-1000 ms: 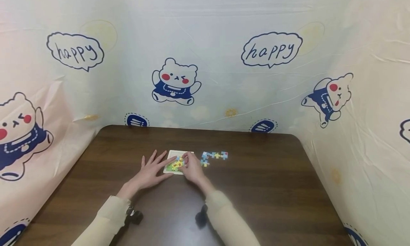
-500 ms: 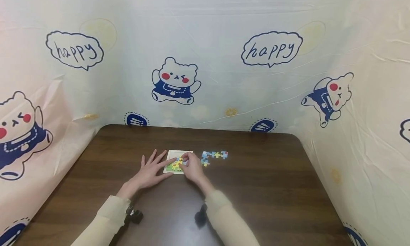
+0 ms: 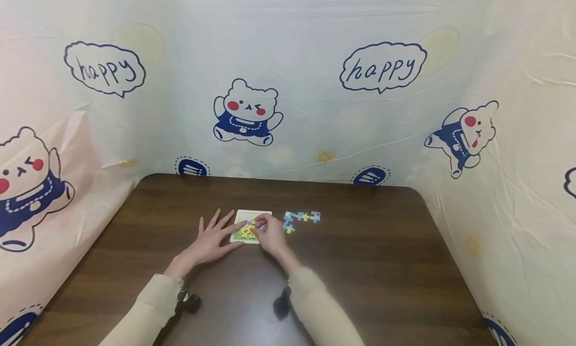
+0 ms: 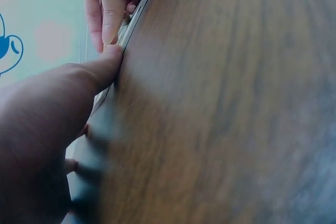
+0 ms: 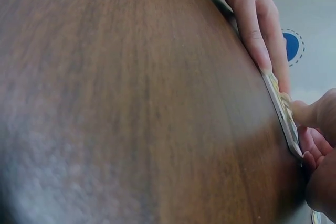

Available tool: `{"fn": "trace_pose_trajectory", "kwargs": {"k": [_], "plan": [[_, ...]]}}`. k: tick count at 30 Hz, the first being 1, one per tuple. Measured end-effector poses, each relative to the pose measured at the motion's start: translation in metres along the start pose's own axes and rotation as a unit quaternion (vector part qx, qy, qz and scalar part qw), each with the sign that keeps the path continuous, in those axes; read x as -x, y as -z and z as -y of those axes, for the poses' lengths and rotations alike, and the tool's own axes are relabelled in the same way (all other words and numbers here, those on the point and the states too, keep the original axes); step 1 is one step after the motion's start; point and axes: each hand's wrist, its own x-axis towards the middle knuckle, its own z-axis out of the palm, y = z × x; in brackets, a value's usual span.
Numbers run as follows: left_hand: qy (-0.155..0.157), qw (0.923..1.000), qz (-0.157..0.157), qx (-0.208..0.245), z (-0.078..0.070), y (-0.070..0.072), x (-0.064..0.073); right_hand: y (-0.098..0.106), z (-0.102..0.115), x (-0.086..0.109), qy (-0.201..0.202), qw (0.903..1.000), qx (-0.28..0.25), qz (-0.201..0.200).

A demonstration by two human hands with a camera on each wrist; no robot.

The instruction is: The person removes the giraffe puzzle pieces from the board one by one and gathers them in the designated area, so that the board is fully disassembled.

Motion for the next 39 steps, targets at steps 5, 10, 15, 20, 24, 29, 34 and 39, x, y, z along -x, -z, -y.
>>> {"fn": "trace_pose_trajectory", "kwargs": {"k": [5,10,15,20,24,29,34,39], "plan": [[0.007,1.0,0.001,-0.001,0.0,0.0,0.001,0.003,0.003,0.0,0.009,0.9995,-0.029,-0.009],[0.009,1.0,0.003,-0.002,0.0,0.0,0.0,0.01,0.007,-0.001,0.013,0.9986,-0.047,-0.021],[0.01,0.9999,0.005,0.0,-0.001,0.001,-0.001,0.021,0.013,0.002,0.01,0.9988,-0.035,-0.034],[0.01,0.9999,0.003,0.006,-0.001,0.001,0.0,0.033,0.013,0.007,0.01,0.9982,-0.038,-0.046],[0.01,0.9999,0.002,0.005,0.0,0.0,0.0,0.043,0.011,0.012,0.015,0.9971,-0.053,-0.052],[0.008,0.9999,-0.002,0.007,0.001,-0.002,0.001,0.055,0.004,0.017,0.006,0.9962,-0.059,-0.063],[0.01,0.9999,-0.003,0.009,0.001,-0.002,0.001,0.065,-0.007,0.023,-0.001,0.9949,-0.07,-0.072],[0.01,0.9999,-0.002,0.011,0.001,-0.001,0.001,0.077,-0.017,0.029,-0.012,0.9918,-0.09,-0.09]]}}
